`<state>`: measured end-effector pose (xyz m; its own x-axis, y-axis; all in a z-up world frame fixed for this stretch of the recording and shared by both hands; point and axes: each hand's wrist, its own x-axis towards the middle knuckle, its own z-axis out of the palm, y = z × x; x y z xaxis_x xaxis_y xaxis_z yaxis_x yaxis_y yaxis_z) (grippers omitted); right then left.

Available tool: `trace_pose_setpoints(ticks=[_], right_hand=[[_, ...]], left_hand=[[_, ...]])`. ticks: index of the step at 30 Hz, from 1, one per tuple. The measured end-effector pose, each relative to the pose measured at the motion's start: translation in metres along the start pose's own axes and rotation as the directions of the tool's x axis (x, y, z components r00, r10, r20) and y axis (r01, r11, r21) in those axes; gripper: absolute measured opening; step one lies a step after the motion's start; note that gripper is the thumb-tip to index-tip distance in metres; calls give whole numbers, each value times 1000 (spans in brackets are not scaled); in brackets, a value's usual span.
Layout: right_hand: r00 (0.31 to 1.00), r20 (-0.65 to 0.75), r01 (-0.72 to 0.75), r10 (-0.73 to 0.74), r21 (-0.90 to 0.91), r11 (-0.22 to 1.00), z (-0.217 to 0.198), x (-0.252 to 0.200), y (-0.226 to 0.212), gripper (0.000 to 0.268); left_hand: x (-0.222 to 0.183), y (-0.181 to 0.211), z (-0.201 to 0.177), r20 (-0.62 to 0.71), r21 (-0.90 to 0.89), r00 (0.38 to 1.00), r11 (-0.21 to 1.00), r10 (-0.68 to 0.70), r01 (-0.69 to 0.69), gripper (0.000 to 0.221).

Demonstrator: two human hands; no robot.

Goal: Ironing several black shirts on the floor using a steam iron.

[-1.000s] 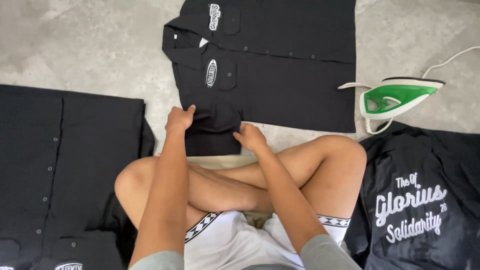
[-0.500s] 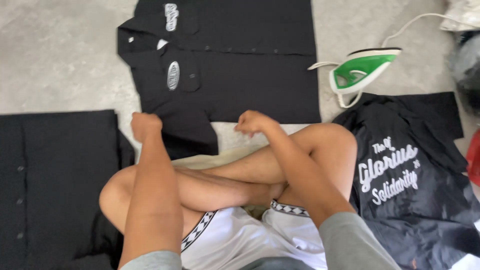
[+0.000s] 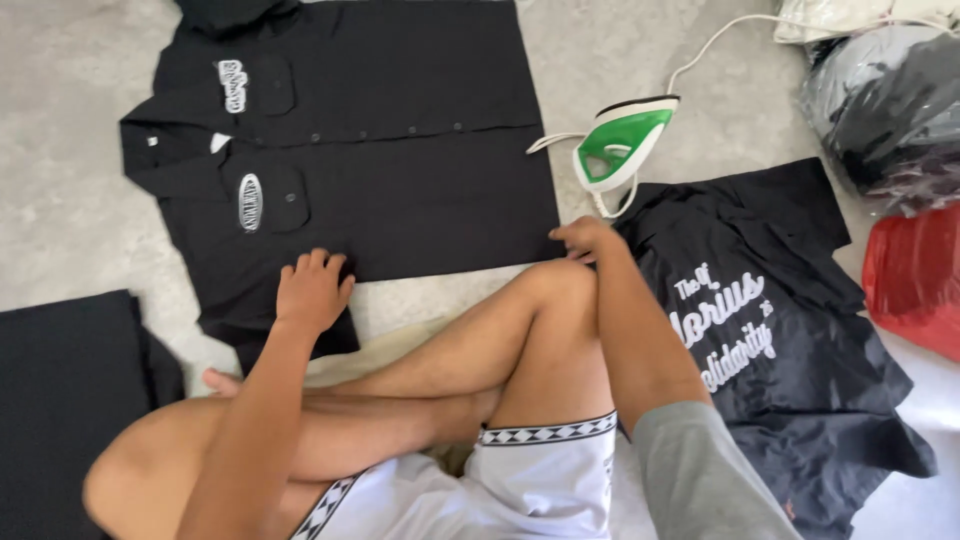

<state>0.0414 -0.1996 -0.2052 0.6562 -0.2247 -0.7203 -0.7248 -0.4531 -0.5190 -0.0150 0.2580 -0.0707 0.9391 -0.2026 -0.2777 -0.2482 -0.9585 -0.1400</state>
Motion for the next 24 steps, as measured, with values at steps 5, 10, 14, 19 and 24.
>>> trace_pose_setpoints(ticks=[5, 10, 14, 19, 24], right_hand=[[1000, 2, -9, 9, 0, 1000, 9, 19, 7, 57], [975, -110, 209, -195, 139, 968, 20, 13, 2, 29], [994, -106, 19, 13, 298, 954, 29, 43, 31, 60], [973, -224, 135, -51, 380, 915, 19, 6, 13, 27], [869, -409, 163, -279, -296, 941, -3, -59, -24, 11]], left_hand=[[10, 3, 19, 36, 107, 999, 993, 39, -43, 44], [9, 2, 5, 102, 77, 995, 997, 7, -15, 43], [7, 1, 5, 117, 77, 993, 997, -10, 1, 43], [2, 1, -7, 140, 42, 990, 999, -22, 16, 44], [-7, 17, -39, 174, -104, 985, 994, -15, 33, 45]])
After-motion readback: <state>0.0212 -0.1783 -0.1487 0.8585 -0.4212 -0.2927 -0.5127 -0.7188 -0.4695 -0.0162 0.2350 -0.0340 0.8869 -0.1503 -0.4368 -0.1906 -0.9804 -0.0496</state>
